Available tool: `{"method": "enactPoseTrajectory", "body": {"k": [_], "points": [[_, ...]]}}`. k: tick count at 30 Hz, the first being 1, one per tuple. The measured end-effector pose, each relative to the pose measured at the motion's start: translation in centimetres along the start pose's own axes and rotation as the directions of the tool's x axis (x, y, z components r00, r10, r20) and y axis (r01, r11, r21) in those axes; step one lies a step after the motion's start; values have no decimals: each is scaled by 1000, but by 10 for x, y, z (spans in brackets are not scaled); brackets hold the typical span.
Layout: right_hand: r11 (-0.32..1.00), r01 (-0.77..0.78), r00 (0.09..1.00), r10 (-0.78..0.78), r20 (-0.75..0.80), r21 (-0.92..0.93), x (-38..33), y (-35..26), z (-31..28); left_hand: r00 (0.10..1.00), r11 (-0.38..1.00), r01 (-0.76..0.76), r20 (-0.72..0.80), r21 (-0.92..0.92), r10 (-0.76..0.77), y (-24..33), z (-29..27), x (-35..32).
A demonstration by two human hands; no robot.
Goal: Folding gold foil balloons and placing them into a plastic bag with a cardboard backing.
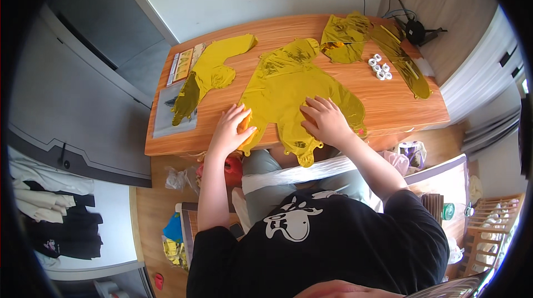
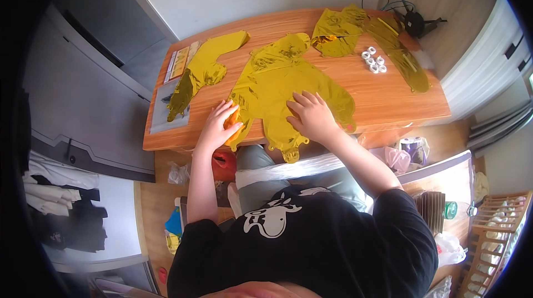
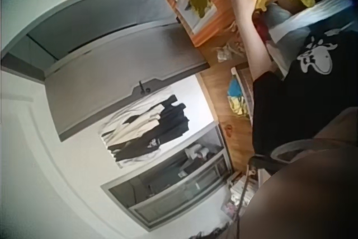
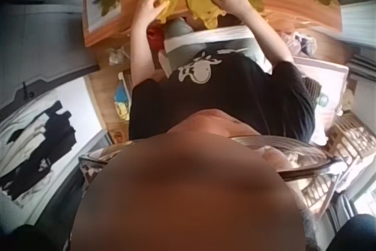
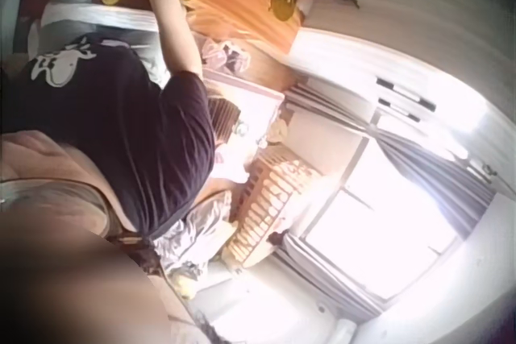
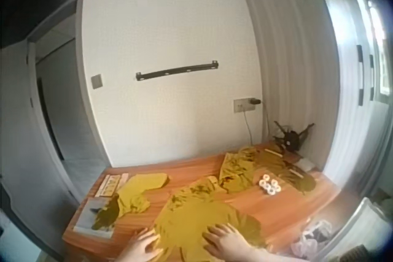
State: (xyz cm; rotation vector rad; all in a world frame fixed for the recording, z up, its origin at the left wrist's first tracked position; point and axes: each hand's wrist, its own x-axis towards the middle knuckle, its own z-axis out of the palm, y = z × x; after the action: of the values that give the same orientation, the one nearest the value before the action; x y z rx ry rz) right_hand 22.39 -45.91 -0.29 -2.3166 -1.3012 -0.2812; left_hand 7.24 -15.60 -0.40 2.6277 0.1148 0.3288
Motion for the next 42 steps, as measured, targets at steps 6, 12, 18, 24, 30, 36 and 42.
{"method": "enactPoseTrajectory", "body": {"k": [6,12,18,24,30,36,42], "points": [[1000,-16,996,17,83,-10,7,-7,-2,997,1000,-26,-73,-12,25,-3,1,-8],[999,-37,994,39,99,-19,10,-7,-5,994,999,-49,-102,-17,47,-6,1,-10],[998,-52,989,48,140,25,12,-9,-6,994,989,-17,-109,-146,1,-5,-5,-12],[997,-69,991,67,119,17,11,-6,-3,994,985,-15,-106,-170,-3,-5,-3,-11],[997,-27,997,32,-69,67,2,29,-36,995,924,2,-89,-383,-40,-28,2,-12],[886,-457,809,379,-449,-74,-70,236,-133,926,645,147,-125,-750,-355,-7,-14,25],[840,-525,822,458,-338,-138,-111,356,-174,1000,697,24,16,-717,-18,93,14,118]]}}
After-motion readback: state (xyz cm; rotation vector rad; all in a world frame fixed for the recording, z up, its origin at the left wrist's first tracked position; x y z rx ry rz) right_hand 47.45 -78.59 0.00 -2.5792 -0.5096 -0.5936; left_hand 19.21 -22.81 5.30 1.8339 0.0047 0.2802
